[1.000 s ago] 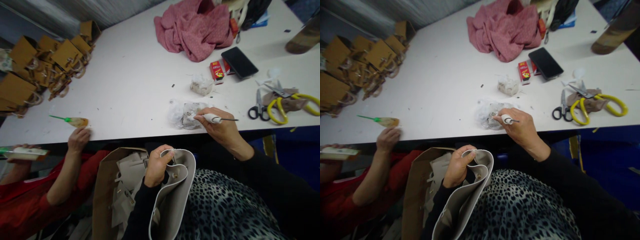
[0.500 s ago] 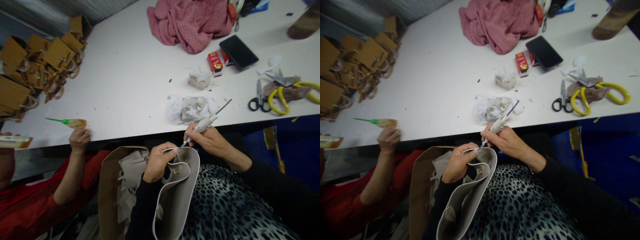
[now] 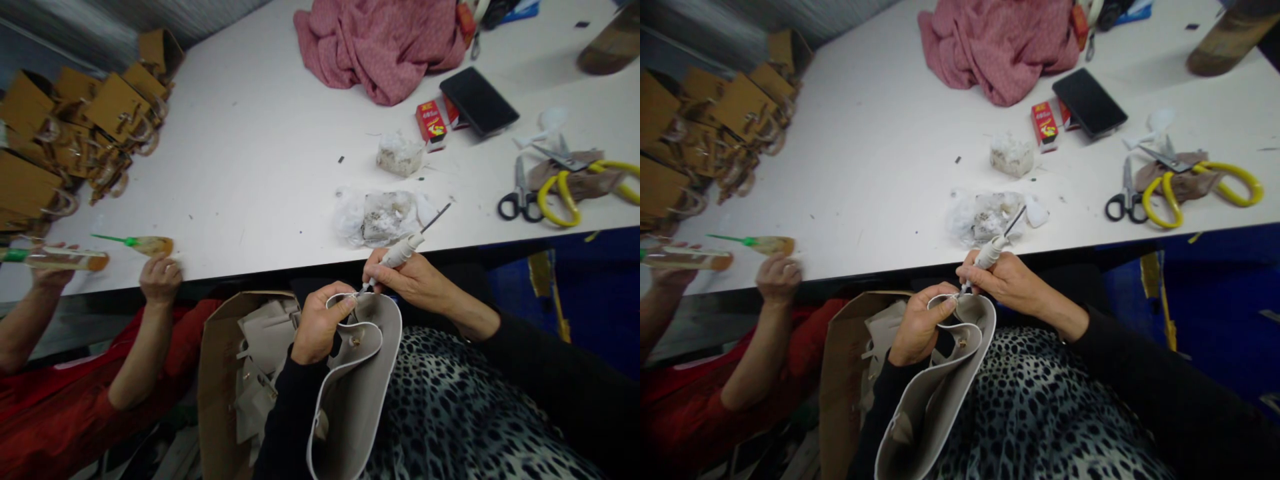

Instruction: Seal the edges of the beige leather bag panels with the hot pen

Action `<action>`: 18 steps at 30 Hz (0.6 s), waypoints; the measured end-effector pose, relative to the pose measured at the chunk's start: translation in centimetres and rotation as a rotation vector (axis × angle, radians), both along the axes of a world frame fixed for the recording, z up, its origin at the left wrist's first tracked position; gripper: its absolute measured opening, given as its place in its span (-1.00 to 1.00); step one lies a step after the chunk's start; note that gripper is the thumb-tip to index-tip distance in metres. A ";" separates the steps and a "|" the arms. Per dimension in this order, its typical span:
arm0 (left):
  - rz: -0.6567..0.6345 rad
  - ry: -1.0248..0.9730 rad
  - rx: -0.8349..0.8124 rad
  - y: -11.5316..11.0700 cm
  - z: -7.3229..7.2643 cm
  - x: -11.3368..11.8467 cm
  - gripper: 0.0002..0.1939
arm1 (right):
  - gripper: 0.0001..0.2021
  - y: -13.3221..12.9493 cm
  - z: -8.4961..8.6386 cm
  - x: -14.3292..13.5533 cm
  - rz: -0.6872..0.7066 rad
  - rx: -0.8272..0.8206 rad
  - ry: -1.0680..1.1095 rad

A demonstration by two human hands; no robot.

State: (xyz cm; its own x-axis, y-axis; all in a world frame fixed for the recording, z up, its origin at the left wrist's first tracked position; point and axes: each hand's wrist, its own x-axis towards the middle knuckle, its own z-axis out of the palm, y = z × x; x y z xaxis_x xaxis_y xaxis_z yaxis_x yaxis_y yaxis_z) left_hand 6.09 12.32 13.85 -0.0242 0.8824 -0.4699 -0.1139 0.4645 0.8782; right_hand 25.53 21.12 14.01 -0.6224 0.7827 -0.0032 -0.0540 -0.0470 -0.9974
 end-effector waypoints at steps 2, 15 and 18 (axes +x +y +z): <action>0.029 -0.013 -0.010 0.0 -0.1 0.2 -0.79 | -0.65 0.0 -0.2 0.2 0.009 0.042 -0.021; 0.076 -0.163 -0.109 0.5 0.1 1.6 -0.75 | -0.81 -1.4 0.9 4.0 0.253 1.056 -0.288; 0.089 -0.164 -0.106 0.5 0.2 2.1 -0.75 | -0.81 -1.8 1.4 4.6 0.206 1.038 -0.234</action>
